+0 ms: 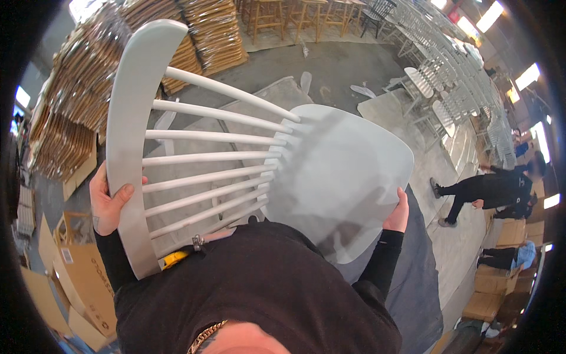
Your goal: The person unpacks white chairs from cardboard boxes using a utility knife. They cut the plastic wrap, remove cardboard protectors, and unwrap the chairs, then place them upright among other chairs.
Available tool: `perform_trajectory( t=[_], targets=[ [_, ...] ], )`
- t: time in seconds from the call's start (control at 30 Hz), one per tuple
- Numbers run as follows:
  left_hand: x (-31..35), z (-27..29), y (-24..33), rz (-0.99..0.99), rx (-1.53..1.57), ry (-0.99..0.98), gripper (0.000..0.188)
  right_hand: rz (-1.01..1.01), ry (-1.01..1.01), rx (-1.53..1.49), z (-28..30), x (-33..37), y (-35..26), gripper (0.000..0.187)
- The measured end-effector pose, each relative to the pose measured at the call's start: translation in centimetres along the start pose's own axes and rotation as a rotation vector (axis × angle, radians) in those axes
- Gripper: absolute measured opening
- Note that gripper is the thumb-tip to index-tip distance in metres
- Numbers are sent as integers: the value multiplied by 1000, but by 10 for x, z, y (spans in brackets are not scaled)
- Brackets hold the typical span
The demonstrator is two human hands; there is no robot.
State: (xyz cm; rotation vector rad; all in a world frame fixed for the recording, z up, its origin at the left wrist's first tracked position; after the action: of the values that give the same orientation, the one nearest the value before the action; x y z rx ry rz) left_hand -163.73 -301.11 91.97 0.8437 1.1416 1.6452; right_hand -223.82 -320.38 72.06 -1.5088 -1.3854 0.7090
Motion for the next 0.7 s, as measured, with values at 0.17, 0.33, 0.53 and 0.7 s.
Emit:
perform_trajectory(
  t=[0.17, 0.33, 0.53, 0.7],
  targets=[
    [-156, -30, 22, -83, -33, -81, 50, 10, 159, 36, -24, -95, 28, 44],
    [-338, -83, 16, -78, -95, -202, 49, -48, 346, 100, -28, -235, 111, 45],
    [-596, -148, 3, -130, -391, -229, 39, -389, 165, -28, -108, -433, 233, 44],
    [-763, -218, -12, -252, -531, -319, 37, -456, 206, -18, -145, -545, 345, 46]
  ],
)
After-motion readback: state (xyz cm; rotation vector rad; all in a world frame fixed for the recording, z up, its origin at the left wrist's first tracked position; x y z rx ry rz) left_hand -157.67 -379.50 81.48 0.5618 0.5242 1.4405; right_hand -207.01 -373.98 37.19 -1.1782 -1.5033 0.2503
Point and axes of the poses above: each hand's wrist, its own x-axis away from the middle knuckle, its own z-axis out of the back of the hand, y = z × x, the point moved 6 cm from there along -x, towards the middle knuckle, and after that the axes turned 10 degrees about z, right-handed, at the moved point
